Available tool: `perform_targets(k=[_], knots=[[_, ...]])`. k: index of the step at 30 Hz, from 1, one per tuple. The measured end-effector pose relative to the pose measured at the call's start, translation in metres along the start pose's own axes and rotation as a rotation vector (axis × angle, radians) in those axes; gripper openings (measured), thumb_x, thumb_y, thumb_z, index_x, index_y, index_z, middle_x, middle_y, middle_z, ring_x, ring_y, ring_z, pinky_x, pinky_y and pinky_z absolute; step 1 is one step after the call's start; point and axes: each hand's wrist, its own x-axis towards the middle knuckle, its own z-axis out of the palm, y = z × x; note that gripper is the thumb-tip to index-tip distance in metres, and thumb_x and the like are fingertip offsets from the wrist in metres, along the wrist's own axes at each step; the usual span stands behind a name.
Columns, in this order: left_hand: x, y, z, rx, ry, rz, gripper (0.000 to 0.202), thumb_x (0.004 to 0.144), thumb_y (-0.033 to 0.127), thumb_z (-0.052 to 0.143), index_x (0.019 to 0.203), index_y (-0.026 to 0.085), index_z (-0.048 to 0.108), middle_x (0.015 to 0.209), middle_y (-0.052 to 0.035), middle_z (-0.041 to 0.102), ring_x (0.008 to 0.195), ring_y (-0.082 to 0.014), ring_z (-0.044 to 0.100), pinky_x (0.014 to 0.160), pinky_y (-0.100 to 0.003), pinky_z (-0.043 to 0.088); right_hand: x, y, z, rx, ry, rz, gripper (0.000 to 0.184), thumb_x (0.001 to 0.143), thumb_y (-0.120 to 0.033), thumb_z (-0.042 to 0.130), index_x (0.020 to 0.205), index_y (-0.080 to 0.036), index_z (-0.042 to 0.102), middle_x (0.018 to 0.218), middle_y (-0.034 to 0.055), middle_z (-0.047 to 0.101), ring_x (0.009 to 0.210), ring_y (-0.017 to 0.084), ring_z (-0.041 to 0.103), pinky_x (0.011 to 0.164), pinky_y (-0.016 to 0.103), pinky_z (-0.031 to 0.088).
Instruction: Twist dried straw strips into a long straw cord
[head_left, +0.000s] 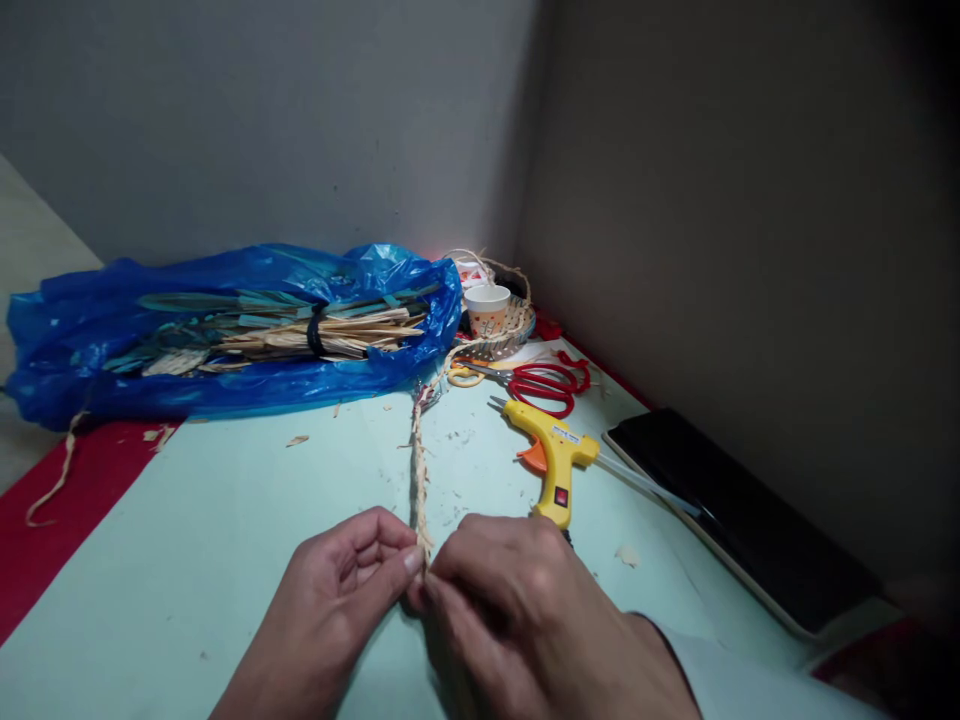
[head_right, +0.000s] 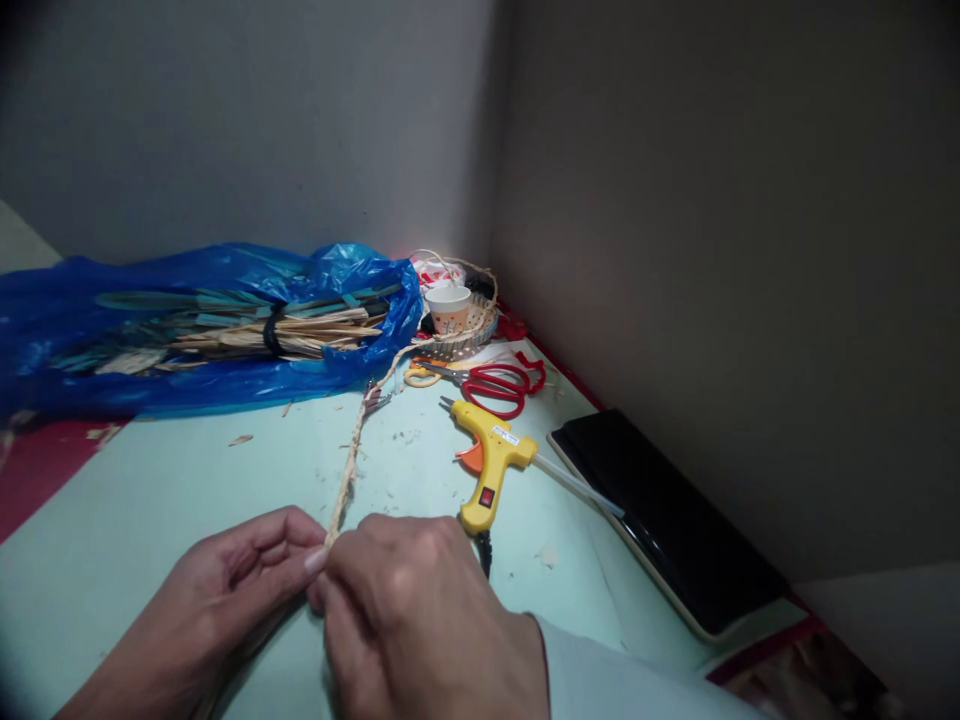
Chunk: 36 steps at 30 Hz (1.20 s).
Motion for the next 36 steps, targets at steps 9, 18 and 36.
perform_targets(k=[9, 18, 36], knots=[[-0.006, 0.003, 0.005, -0.076, -0.021, -0.047, 0.026, 0.072, 0.041, 0.069, 0.069, 0.018, 0.058, 0.041, 0.0064, 0.051, 0.044, -0.0078, 0.047, 0.048, -0.018, 0.033, 0.005, 0.008, 0.013, -0.335, 0.23, -0.696, 0.022, 0.084, -0.006, 0.046, 0.07, -0.012, 0.061, 0.057, 0.0013, 0.051, 0.051, 0.013, 0.04, 0.043, 0.029, 0.028], [-0.006, 0.001, 0.002, -0.084, -0.049, -0.034, 0.022, 0.073, 0.036, 0.07, 0.074, 0.018, 0.058, 0.045, 0.0061, 0.054, 0.041, -0.0066, 0.045, 0.046, -0.017, 0.033, 0.003, 0.006, 0.005, -0.174, 0.137, -0.626, 0.028, 0.091, -0.022, 0.048, 0.068, -0.014, 0.061, 0.062, 0.0019, 0.056, 0.058, 0.013, 0.045, 0.052, 0.028, 0.031], [-0.011, 0.006, 0.006, -0.067, -0.019, 0.04, 0.02, 0.074, 0.036, 0.069, 0.078, 0.018, 0.06, 0.057, 0.0041, 0.059, 0.046, -0.007, 0.044, 0.043, -0.016, 0.03, 0.012, 0.011, -0.002, 0.424, -0.232, 0.244, 0.023, 0.091, -0.031, 0.051, 0.079, -0.015, 0.061, 0.07, -0.0014, 0.061, 0.061, 0.009, 0.048, 0.057, 0.021, 0.033]])
